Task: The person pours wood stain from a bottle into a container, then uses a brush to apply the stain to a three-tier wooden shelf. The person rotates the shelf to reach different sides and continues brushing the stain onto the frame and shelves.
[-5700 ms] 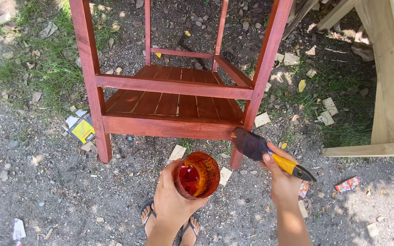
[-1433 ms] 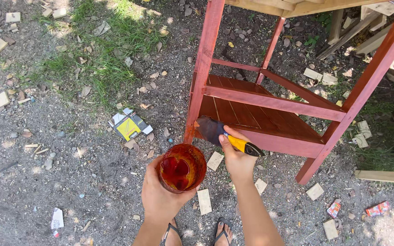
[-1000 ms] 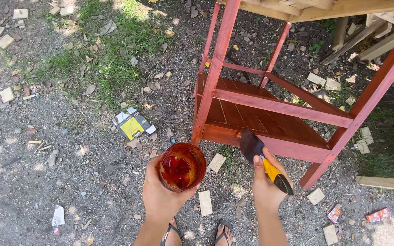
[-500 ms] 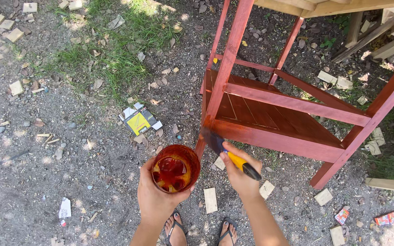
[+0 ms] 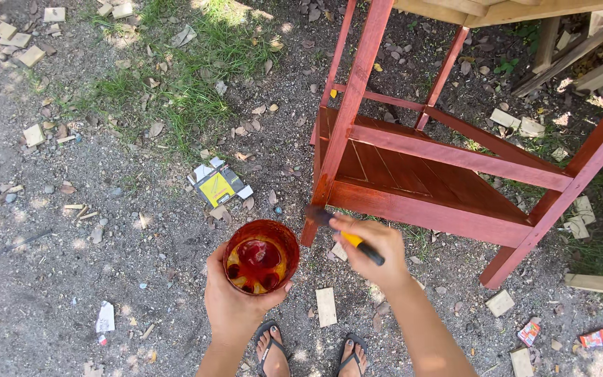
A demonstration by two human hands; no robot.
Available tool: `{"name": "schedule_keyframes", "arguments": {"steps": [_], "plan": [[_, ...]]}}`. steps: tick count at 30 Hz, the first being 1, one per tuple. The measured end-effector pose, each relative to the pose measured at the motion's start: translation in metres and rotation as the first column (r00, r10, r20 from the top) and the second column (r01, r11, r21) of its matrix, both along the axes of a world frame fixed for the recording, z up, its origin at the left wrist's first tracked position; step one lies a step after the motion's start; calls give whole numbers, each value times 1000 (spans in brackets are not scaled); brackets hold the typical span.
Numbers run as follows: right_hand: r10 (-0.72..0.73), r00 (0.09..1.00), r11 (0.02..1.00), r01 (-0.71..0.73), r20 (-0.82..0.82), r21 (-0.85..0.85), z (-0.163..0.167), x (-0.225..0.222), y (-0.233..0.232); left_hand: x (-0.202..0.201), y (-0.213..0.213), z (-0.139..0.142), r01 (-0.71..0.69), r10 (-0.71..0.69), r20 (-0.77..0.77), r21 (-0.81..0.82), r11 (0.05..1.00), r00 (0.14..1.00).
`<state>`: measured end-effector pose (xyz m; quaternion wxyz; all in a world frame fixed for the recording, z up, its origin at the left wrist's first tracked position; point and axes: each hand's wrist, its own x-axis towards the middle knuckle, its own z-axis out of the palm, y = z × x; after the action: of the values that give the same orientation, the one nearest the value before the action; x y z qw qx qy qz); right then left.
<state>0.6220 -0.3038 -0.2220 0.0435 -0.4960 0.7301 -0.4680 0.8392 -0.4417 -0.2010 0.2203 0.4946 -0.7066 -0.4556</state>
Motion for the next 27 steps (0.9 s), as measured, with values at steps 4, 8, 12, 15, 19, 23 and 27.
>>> {"name": "schedule_keyframes", "arguments": {"steps": [4, 8, 12, 15, 19, 23, 27], "plan": [[-65, 998, 997, 65, 0, 39, 23, -25, -18, 1, 1, 1, 32, -31, 16, -45, 998, 999], [-111, 992, 990, 104, 61, 97, 42, -43, -39, -7, 0, 7, 41, -42, -9, -47, 998, 999], [-86, 995, 994, 90, 52, -63, 70, -76, -60, -19, -6, 20, 75, -75, 21, -11, 997, 997], [-108, 991, 991, 101, -80, -85, 103, -101, -76, -32, -10, 33, 86, -89, -46, -59, 994, 995], [-174, 929, 974, 114, -328, -193, 150, -121, -96, -51, -24, 49, 105, -110, -53, -98, 990, 992], [-246, 772, 961, 118, -586, -249, 162, -112, -98, -61, -33, 60, 99, -104, -47, -89, 991, 993], [-182, 697, 980, 183, -694, -73, 123, -80, -77, -66, -39, 62, 92, -96, -54, -82, 992, 994]]}}
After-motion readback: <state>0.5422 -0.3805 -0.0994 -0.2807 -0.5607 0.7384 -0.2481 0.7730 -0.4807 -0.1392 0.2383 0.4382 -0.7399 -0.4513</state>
